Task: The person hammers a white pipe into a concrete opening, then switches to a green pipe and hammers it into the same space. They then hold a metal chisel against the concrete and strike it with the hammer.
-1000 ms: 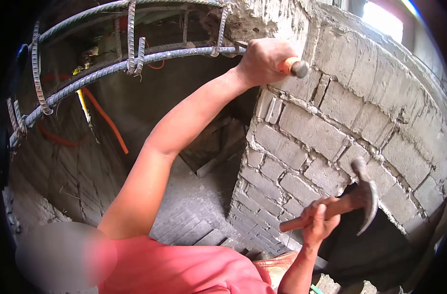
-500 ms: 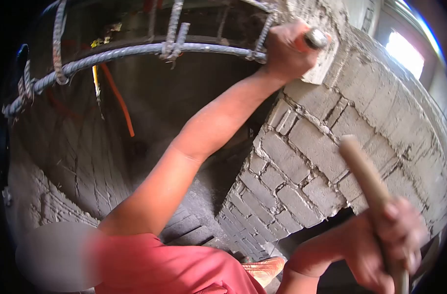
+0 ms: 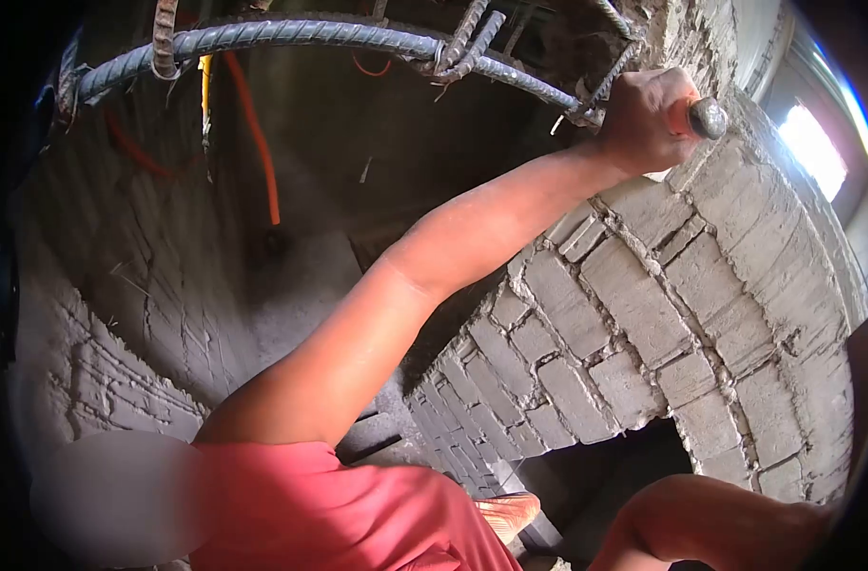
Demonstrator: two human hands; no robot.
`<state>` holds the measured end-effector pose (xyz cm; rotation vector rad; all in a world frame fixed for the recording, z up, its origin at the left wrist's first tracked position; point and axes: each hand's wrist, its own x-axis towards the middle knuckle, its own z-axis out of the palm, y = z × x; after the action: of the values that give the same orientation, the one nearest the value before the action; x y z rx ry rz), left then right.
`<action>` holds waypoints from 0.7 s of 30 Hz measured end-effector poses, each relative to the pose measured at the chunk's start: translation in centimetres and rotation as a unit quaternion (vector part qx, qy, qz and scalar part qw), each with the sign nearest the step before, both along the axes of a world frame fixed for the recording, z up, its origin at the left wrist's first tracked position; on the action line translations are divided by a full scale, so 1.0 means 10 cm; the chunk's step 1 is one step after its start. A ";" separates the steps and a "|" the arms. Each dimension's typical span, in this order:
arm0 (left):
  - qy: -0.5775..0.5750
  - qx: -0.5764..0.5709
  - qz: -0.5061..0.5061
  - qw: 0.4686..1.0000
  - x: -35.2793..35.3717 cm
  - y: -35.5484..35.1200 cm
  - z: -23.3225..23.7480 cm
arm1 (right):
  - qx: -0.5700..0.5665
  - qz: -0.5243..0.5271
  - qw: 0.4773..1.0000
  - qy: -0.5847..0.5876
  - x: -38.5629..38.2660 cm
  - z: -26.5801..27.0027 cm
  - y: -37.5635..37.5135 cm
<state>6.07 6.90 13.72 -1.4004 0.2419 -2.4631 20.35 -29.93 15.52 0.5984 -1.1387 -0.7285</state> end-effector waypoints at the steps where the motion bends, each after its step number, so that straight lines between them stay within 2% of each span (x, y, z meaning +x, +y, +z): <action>1: 0.002 0.002 -0.032 0.999 -0.05 -0.07 -0.03 | -0.072 0.009 0.997 -0.036 0.24 -0.08 0.11; 2: -0.001 0.004 -0.033 0.999 -0.07 -0.07 -0.03 | -0.187 -0.086 0.978 -0.025 0.40 -0.25 0.36; 3: 0.017 0.000 -0.027 1.000 -0.10 -0.06 -0.03 | -0.272 -0.370 0.888 0.037 0.49 -0.58 0.79; 4: 0.036 -0.008 -0.021 0.999 -0.13 -0.06 -0.08 | -0.363 -0.461 0.809 -0.023 0.35 -0.94 1.25; 5: 0.038 -0.010 -0.021 0.999 -0.17 -0.03 -0.10 | -0.518 -0.421 0.738 -0.100 0.17 -1.26 1.57; 6: 0.042 -0.008 0.032 0.999 -0.21 0.03 -0.13 | -0.792 -0.152 0.580 -0.118 -0.44 -1.11 1.48; 7: 0.046 -0.005 0.086 0.995 -0.23 0.08 -0.17 | -0.795 -0.150 0.576 -0.117 -0.41 -1.20 1.40; 8: 0.052 -0.032 -0.043 0.997 -0.15 0.06 -0.19 | -0.765 -0.144 0.620 -0.096 -0.38 -1.22 1.40; 9: 0.035 -0.019 -0.003 0.999 -0.17 0.11 -0.12 | -0.742 -0.133 0.654 -0.069 -0.37 -1.29 1.38; 10: 0.019 -0.014 0.028 0.999 -0.14 0.13 -0.15 | -0.722 -0.066 0.688 -0.025 -0.38 -1.21 1.26; 11: 0.021 -0.016 0.028 0.999 -0.13 0.16 -0.17 | -0.663 -0.036 0.746 -0.053 -0.31 -1.10 1.16; 12: 0.048 -0.007 0.022 0.999 -0.11 0.16 -0.20 | -0.574 -0.167 0.798 -0.079 -0.29 -0.95 1.00; 13: 0.075 0.005 0.017 0.997 -0.08 0.16 -0.22 | -0.550 -0.030 0.821 -0.150 -0.03 -0.81 0.83; 14: 0.081 0.007 0.013 0.997 -0.09 0.13 -0.27 | -0.525 -0.017 0.850 -0.040 0.03 -0.80 0.61; 15: 0.135 0.033 0.086 0.987 -0.14 0.03 -0.35 | -0.393 -0.280 0.865 0.139 0.36 -0.73 0.56; 16: 0.188 0.063 0.157 0.967 -0.16 -0.05 -0.45 | -0.493 0.072 0.867 -0.025 0.91 -0.82 0.17; 18: 0.206 0.150 0.089 0.963 -0.11 -0.25 -0.70 | -0.350 0.025 0.921 -0.171 0.31 -0.99 0.25; 20: 0.318 0.144 0.114 0.930 -0.06 -0.39 -1.01 | -0.330 0.043 0.943 -0.024 0.11 -1.47 0.30; 21: 0.339 0.133 0.077 0.928 -0.01 -0.47 -1.12 | -0.388 0.080 0.916 -0.067 0.04 -1.70 0.32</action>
<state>5.99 2.20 2.54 -1.9950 0.5609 -1.6632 20.75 -26.70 -1.50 0.0576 -1.3670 -0.0536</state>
